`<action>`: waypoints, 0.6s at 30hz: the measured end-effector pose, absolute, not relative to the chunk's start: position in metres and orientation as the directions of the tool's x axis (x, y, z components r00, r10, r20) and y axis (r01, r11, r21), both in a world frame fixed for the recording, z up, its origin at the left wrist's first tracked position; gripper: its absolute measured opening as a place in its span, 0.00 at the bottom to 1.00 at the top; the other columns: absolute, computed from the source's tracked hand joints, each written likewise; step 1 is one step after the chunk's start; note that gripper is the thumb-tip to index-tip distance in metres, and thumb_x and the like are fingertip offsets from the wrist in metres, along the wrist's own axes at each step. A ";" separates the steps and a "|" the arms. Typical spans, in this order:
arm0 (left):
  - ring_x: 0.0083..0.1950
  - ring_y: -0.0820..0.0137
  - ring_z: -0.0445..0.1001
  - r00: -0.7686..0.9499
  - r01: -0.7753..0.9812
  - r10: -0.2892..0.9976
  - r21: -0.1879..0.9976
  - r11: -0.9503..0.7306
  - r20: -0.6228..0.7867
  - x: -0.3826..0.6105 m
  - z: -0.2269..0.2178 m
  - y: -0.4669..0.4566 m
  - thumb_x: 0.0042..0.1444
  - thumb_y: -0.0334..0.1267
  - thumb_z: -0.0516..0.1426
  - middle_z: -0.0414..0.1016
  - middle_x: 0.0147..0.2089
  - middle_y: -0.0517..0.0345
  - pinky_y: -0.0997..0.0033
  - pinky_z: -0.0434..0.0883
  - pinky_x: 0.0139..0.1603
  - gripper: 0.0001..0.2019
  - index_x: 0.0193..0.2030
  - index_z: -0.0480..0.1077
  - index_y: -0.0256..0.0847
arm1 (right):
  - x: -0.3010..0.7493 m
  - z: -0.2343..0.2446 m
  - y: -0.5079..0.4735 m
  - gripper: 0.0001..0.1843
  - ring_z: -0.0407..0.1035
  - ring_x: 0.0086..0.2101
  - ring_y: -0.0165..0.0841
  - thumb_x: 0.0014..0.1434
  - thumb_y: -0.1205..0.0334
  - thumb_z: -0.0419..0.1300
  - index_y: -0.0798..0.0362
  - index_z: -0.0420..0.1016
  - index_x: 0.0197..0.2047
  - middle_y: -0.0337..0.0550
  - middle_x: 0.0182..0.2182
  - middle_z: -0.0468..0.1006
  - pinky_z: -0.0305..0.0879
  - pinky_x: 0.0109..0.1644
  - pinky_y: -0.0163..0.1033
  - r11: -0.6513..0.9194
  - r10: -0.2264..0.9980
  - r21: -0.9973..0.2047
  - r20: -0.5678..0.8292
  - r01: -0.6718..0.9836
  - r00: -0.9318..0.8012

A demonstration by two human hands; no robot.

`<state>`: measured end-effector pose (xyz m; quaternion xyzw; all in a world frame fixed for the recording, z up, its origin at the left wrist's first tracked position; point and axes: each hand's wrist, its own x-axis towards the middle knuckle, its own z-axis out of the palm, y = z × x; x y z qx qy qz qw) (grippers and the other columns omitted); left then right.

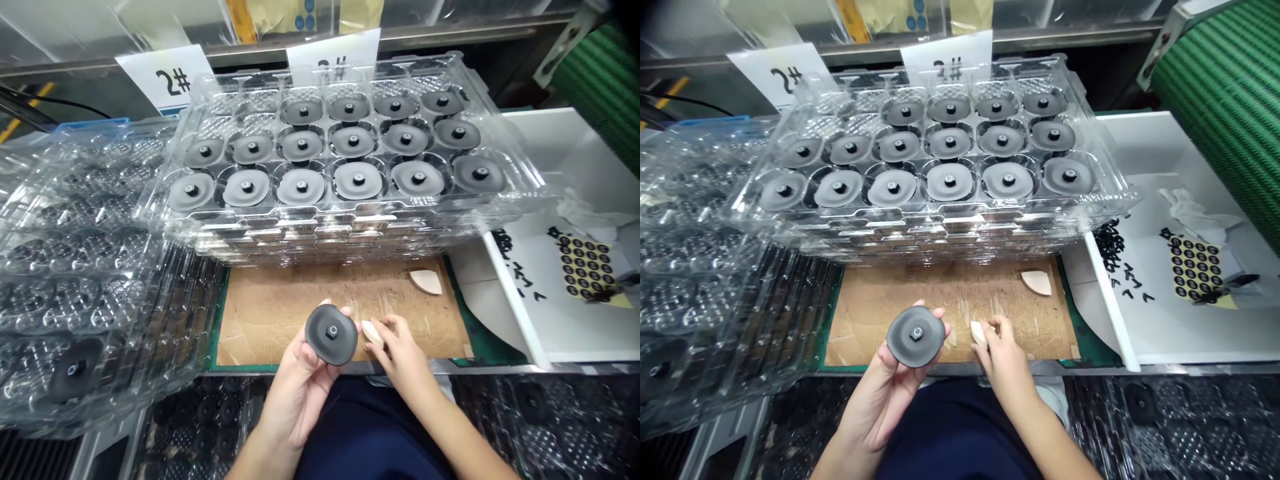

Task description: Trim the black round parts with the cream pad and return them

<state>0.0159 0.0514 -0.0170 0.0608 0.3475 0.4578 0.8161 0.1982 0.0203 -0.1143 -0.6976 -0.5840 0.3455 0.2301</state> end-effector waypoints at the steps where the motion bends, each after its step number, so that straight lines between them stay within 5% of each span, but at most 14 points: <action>1: 0.51 0.61 0.75 0.311 -0.709 0.791 0.426 0.562 -0.526 0.017 -0.017 0.052 0.45 0.44 0.65 0.76 0.53 0.52 0.71 0.72 0.50 0.24 0.52 0.72 0.46 | 0.199 -0.111 0.023 0.18 0.73 0.33 0.40 0.56 0.57 0.54 0.54 0.76 0.46 0.54 0.42 0.73 0.71 0.35 0.46 -0.214 0.974 -0.727 -0.205 0.652 0.092; 4: 0.50 0.62 0.76 0.269 -0.707 0.782 0.437 0.557 -0.562 0.022 -0.016 0.052 0.46 0.44 0.64 0.76 0.53 0.51 0.72 0.73 0.47 0.24 0.52 0.72 0.47 | 0.202 -0.083 0.041 0.16 0.73 0.35 0.39 0.60 0.57 0.51 0.53 0.76 0.44 0.49 0.37 0.77 0.71 0.37 0.43 -0.197 0.980 -0.758 -0.165 0.622 0.110; 7: 0.53 0.61 0.74 0.245 -0.701 0.795 0.464 0.541 -0.556 0.027 -0.015 0.050 0.47 0.44 0.64 0.74 0.55 0.50 0.70 0.72 0.49 0.24 0.53 0.71 0.45 | 0.193 -0.030 0.057 0.14 0.72 0.40 0.35 0.61 0.57 0.53 0.49 0.72 0.48 0.44 0.44 0.77 0.70 0.40 0.38 -0.111 0.991 -0.817 -0.049 0.565 0.123; 11: 0.54 0.61 0.72 0.243 -0.674 0.798 0.496 0.548 -0.551 0.027 -0.017 0.045 0.46 0.42 0.65 0.75 0.54 0.50 0.69 0.71 0.51 0.25 0.54 0.70 0.45 | 0.168 0.026 0.062 0.12 0.71 0.37 0.33 0.62 0.67 0.53 0.54 0.73 0.47 0.44 0.38 0.78 0.68 0.43 0.38 0.305 0.950 -0.832 0.298 0.464 -0.090; 15: 0.48 0.64 0.75 0.207 -0.642 0.781 0.521 0.563 -0.589 0.023 -0.017 0.045 0.45 0.39 0.66 0.77 0.50 0.54 0.73 0.73 0.46 0.22 0.50 0.73 0.47 | 0.156 0.035 0.068 0.11 0.71 0.33 0.29 0.61 0.70 0.53 0.55 0.74 0.43 0.41 0.34 0.78 0.67 0.38 0.33 0.279 0.921 -0.869 0.121 0.409 -0.371; 18: 0.42 0.67 0.77 0.241 -0.631 0.771 0.508 0.586 -0.589 0.024 -0.016 0.048 0.41 0.43 0.67 0.80 0.41 0.55 0.73 0.73 0.46 0.19 0.43 0.76 0.44 | 0.155 0.030 0.072 0.12 0.71 0.34 0.32 0.63 0.68 0.51 0.58 0.74 0.44 0.45 0.35 0.78 0.67 0.40 0.37 0.307 0.943 -0.829 0.201 0.467 -0.264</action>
